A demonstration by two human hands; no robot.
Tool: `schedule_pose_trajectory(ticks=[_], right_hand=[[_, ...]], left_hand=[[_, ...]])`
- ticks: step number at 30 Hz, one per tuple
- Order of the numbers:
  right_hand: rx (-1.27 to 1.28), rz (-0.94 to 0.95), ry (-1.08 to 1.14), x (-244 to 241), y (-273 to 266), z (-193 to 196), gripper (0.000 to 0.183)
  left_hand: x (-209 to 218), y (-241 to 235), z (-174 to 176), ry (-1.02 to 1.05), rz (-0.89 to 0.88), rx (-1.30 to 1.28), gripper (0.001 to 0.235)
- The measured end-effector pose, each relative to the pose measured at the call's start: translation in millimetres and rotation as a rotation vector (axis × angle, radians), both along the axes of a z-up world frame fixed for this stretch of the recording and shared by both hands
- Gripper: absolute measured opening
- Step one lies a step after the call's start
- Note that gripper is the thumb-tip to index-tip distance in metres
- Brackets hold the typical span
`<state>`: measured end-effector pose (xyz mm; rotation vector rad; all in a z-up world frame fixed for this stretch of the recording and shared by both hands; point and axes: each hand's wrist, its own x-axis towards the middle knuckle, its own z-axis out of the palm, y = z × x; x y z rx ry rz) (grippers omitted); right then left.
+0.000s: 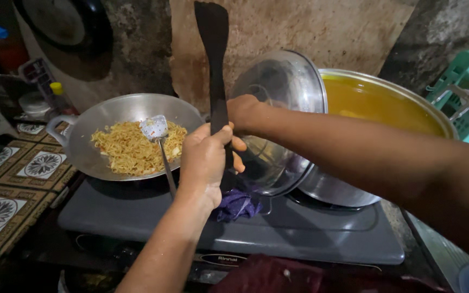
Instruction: The person washes several plastic containers and lids in a kitchen sink using a sponge and running water, then rinses them and sets them aside. Afterwards, the person stirs a yellow liquid in a pot on a portable stove with a spatula and covers the pot.
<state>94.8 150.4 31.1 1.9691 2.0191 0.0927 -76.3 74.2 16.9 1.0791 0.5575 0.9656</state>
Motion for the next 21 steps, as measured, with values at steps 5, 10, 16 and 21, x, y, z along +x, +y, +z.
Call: schedule_pose_trajectory(ticks=[5,10,16,21], right_hand=[[0.152,-0.115,-0.084,13.8,-3.0,3.3,0.021],[0.313,-0.002,0.043,41.4,-36.7,44.9,0.032],[0.538,-0.014,0.144,86.1,-79.4,89.0,0.033],[0.658,-0.259,0.227,134.1,-119.3,107.7,0.033]], left_hand=[[1.6,-2.6,4.1,-0.02,-0.009,0.006,0.02],[6.0,-7.9,14.7,-0.019,-0.021,-0.002,0.023],[16.6,-16.8,26.6,-0.034,-0.051,0.022,0.026],[25.0,-23.1,27.6,-0.037,-0.068,0.047,0.026]])
